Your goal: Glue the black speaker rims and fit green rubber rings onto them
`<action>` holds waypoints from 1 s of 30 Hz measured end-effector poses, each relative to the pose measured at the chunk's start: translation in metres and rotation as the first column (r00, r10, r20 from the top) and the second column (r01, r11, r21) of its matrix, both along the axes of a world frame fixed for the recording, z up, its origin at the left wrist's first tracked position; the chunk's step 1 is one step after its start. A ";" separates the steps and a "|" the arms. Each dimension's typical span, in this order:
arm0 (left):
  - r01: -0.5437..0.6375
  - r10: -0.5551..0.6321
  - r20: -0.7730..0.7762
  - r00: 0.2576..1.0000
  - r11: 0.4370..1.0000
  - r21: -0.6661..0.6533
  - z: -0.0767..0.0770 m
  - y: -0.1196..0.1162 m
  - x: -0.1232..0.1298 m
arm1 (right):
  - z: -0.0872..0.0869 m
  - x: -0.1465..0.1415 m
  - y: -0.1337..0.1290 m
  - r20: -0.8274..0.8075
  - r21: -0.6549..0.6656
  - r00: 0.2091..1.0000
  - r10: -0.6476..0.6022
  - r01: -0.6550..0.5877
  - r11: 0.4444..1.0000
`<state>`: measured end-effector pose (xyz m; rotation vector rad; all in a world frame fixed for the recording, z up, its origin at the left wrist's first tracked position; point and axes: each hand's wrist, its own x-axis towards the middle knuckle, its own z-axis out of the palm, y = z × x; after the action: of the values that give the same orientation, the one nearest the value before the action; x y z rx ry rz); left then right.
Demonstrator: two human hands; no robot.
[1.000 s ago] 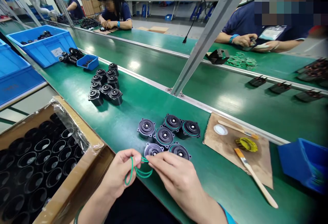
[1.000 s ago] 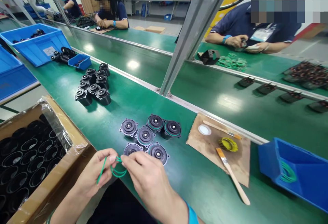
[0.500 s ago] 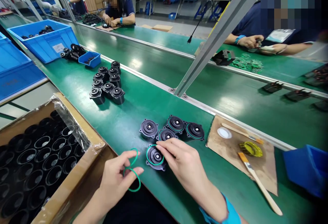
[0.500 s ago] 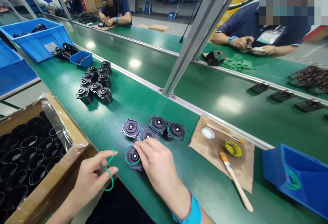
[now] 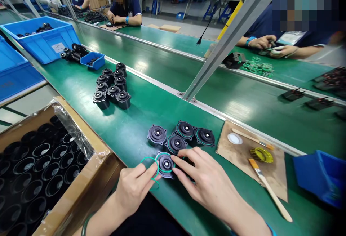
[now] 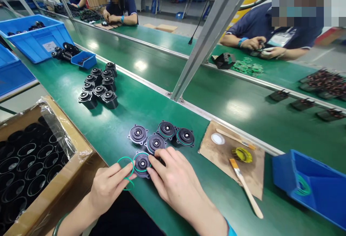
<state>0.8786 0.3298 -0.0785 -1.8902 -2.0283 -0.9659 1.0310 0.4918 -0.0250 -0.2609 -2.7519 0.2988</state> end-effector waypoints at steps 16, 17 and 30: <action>0.134 -0.132 0.035 0.991 0.989 -0.066 0.023 0.012 -0.008 | -0.018 0.012 -0.001 -0.138 -0.098 0.986 0.089 -0.103 0.990; 0.144 -0.138 0.062 0.988 0.985 -0.091 0.024 0.013 -0.008 | -0.018 0.013 0.000 -0.124 -0.110 0.988 0.090 -0.103 0.988; 0.151 -0.145 -0.143 0.979 0.988 0.032 0.020 0.009 -0.006 | -0.011 0.017 -0.004 -0.159 0.159 0.942 0.296 -0.271 0.949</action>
<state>0.8728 0.3389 -0.0584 -2.0477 -1.7960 -0.8745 1.0481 0.4878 -0.0362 0.1936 -2.6097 0.1971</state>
